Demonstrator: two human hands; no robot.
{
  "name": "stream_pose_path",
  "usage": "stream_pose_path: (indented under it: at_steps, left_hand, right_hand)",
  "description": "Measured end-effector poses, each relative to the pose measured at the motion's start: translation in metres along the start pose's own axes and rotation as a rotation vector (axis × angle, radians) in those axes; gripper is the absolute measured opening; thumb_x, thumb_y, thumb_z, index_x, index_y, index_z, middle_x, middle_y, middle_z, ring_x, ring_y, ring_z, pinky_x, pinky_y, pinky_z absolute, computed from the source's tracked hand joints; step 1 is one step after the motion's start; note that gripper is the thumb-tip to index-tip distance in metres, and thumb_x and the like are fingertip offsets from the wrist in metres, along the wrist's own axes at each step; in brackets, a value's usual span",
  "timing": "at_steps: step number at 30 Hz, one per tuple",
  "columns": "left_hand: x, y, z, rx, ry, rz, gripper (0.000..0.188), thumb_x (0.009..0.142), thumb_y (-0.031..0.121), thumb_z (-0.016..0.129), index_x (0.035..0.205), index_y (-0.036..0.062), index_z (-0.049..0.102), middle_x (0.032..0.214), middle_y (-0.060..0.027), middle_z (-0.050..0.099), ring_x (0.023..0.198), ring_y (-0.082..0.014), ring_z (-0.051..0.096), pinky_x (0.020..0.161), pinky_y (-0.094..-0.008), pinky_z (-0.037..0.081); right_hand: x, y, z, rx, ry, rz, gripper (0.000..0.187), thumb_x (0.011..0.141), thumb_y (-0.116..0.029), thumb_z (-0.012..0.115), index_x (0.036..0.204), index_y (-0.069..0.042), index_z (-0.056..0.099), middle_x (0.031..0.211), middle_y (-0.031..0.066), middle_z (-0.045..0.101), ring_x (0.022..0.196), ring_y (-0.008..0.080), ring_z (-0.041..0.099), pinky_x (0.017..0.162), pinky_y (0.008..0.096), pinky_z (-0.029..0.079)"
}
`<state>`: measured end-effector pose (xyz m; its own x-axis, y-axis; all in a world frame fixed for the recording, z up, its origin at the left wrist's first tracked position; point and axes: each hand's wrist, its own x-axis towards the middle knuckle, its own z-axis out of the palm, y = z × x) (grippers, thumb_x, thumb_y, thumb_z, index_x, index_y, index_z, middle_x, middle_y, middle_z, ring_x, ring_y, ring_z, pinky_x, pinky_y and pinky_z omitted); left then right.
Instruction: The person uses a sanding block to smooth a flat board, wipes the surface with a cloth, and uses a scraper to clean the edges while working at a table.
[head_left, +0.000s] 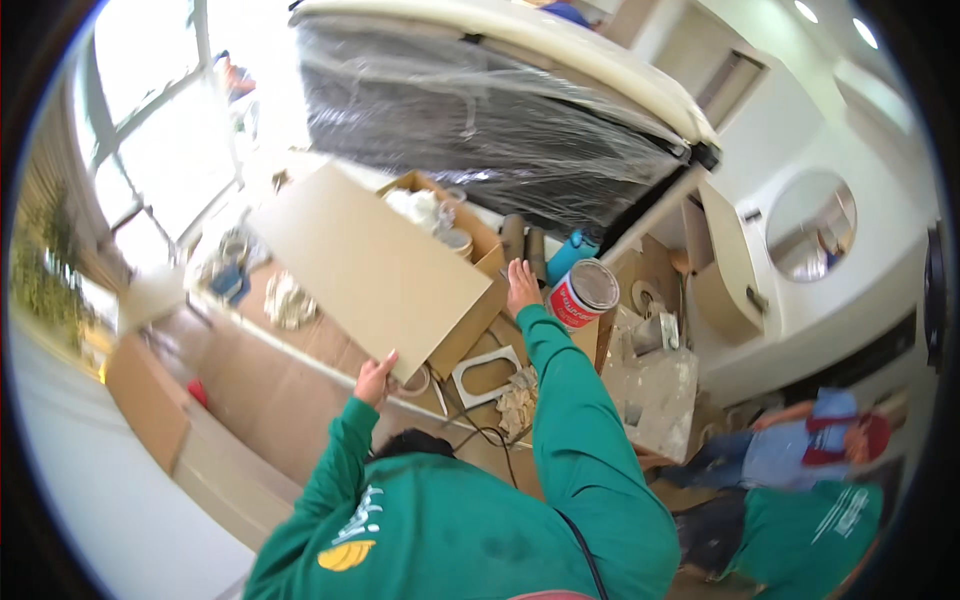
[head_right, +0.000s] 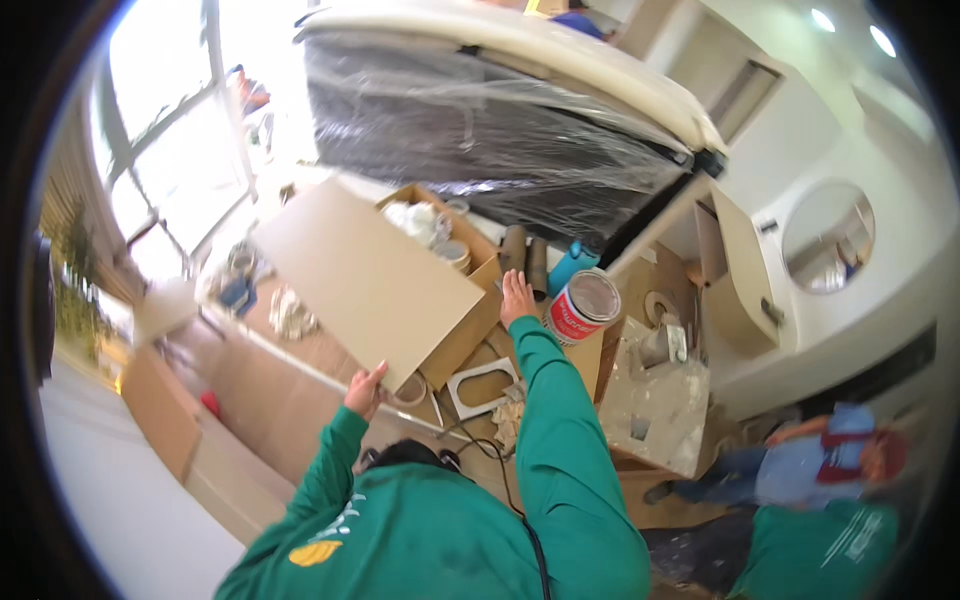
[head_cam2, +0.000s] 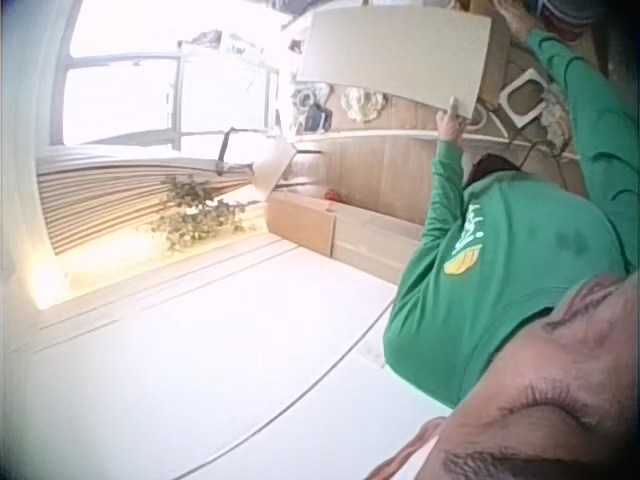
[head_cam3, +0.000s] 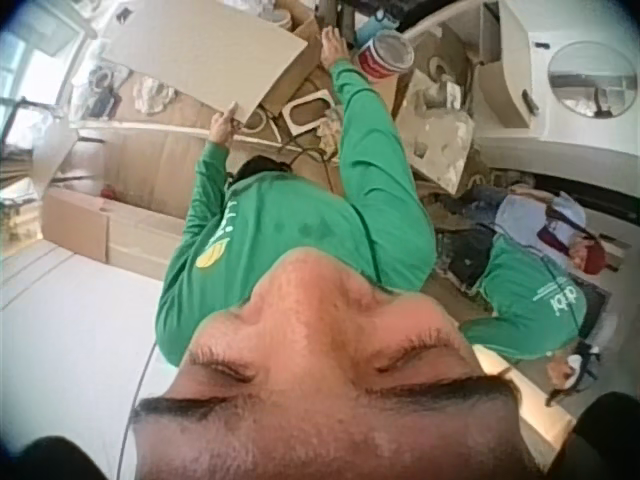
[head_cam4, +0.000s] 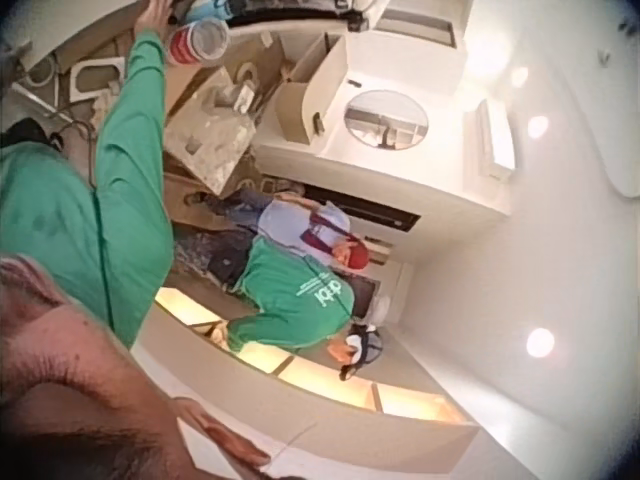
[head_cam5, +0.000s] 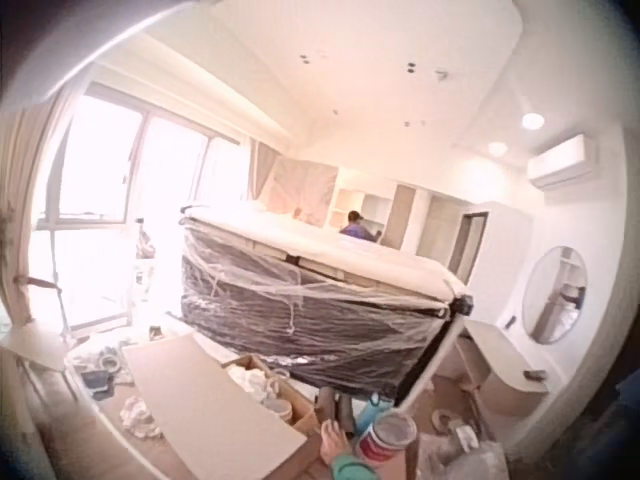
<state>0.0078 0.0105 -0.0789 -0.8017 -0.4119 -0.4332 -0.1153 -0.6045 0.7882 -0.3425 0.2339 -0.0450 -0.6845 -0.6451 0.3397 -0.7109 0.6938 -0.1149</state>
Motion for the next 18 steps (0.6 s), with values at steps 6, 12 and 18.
stream_pose_path:
  at_steps: [6,12,18]
  left_hand:
    - [-0.033,0.010,0.007,0.097,0.206,0.223,0.060,0.093,0.021,0.071,0.141,0.0046,0.039,0.128,-0.0122,0.052,0.106,-0.0237,0.058,0.079,-0.0392,0.055]
    - [-0.077,0.057,0.011,1.050,0.396,0.870,0.060,0.095,0.035,0.064,0.144,0.0044,0.046,0.147,-0.0216,0.048,0.135,-0.0373,0.046,0.112,-0.0475,0.038]
    - [-0.012,0.067,0.088,1.485,-0.223,0.857,0.073,0.091,0.027,0.067,0.149,-0.0028,0.035,0.155,-0.0267,0.034,0.148,-0.0389,0.027,0.120,-0.0529,0.022]
  right_hand:
    - [-0.083,-0.001,0.051,0.568,0.191,0.476,0.017,0.093,-0.007,0.049,0.105,-0.002,0.060,0.104,0.0269,0.061,0.099,0.0446,0.060,0.082,0.0509,0.048]
    - [-0.238,-0.056,-0.001,0.827,0.549,0.719,0.027,0.099,-0.027,0.052,0.096,-0.002,0.060,0.081,0.0187,0.061,0.073,0.0349,0.059,0.066,0.0466,0.045]
    - [-0.281,-0.031,-0.076,0.817,0.617,0.815,0.035,0.103,-0.034,0.047,0.098,-0.001,0.059,0.065,0.0061,0.053,0.057,0.0178,0.050,0.055,0.0401,0.041]
